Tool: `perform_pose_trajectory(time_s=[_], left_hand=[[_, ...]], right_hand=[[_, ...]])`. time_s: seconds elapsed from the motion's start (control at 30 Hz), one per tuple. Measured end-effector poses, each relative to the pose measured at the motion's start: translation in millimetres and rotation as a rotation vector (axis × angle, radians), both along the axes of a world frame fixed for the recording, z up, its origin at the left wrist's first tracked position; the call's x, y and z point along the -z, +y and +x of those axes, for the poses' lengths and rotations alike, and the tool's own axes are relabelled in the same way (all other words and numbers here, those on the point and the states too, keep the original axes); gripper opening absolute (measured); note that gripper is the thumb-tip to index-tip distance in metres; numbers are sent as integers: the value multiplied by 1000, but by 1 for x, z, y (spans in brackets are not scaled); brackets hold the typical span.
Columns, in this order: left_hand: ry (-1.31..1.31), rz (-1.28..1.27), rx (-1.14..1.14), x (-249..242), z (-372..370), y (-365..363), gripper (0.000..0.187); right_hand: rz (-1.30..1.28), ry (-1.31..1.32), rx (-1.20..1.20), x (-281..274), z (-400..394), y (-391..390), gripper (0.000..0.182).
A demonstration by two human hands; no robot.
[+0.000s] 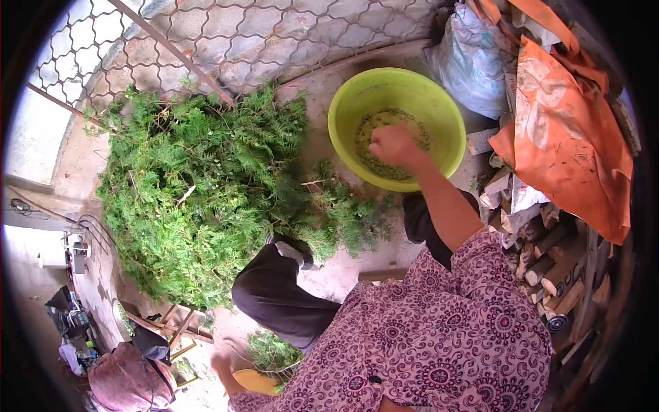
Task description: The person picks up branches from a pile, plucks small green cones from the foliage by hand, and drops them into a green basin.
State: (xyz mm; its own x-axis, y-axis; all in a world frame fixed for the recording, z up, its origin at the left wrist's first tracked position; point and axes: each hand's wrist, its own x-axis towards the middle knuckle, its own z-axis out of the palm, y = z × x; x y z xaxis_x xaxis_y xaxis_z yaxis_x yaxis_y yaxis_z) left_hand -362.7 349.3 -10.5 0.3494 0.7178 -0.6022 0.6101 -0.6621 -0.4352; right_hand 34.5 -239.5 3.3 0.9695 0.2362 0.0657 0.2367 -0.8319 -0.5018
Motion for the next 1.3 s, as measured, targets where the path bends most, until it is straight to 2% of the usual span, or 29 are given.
perform_pose_trajectory(time_s=[0.03,0.07,0.1,0.13,0.17,0.2,0.23,0.27,0.3,0.37,0.47,0.53,0.57,0.63,0.77,0.83,0.97,1.0,1.07,1.13,1.17,1.2,1.23,1.27,1.3], left_hand=[[-177,59,-16,10,36,9,52],[-631,87,306,1,69,-3,44],[-791,64,384,-1,112,-7,43],[-952,36,477,-25,159,-42,40],[-1045,64,661,-42,199,-74,35],[-1087,-21,655,-78,235,-128,36],[-1228,-54,781,-78,263,-151,37],[-1272,-100,799,-88,284,-189,39],[-1335,-191,947,-82,302,-209,39],[-1376,-396,1011,-75,323,-256,41],[-1314,-515,1059,-44,333,-277,39],[-966,-486,1111,-47,322,-281,39],[-1006,-569,1024,-48,322,-282,34],[-1035,-576,1015,-48,324,-281,34],[-1036,-564,984,-44,327,-280,35],[-1035,-571,986,-43,328,-279,35],[-1033,-574,996,-45,332,-279,35],[-1043,-574,991,-44,332,-280,35],[-1062,-599,990,-41,335,-281,37],[-1058,-647,970,-37,338,-282,37],[-1037,-701,955,-35,339,-283,38],[-1051,-699,950,-34,340,-285,38],[-1031,-804,957,-32,341,-286,40],[-1008,-908,964,-32,342,-288,43],[-1020,-908,960,-32,343,-290,43]], right_hand=[[22,44,-48,5,-2,11,19],[44,89,-96,13,-5,22,19],[-13,139,-148,35,-4,30,19],[-68,189,-201,55,-4,38,19],[-68,193,-198,63,-9,47,19],[-142,273,-250,69,-16,56,20],[-216,353,-301,76,-22,63,21],[-215,360,-294,88,-26,66,21],[-267,414,-295,105,-29,67,20],[-318,479,-289,142,-37,68,20],[-402,605,-260,193,-46,62,18],[-364,621,-235,213,-61,63,21],[-360,627,-242,220,-64,67,21],[-386,713,-266,224,-66,75,24],[-455,673,-303,241,-72,85,22],[-486,854,-334,247,-66,91,18],[-389,863,-372,242,-40,89,17],[-410,781,-452,248,-31,88,20],[-442,687,-534,228,-15,87,24],[-167,682,-421,151,-6,86,32],[-179,674,-424,119,-4,85,32],[-43,693,-423,89,-3,83,32],[94,711,-421,63,-2,82,33],[84,705,-425,43,-1,80,33],[187,759,-402,26,0,77,32]])
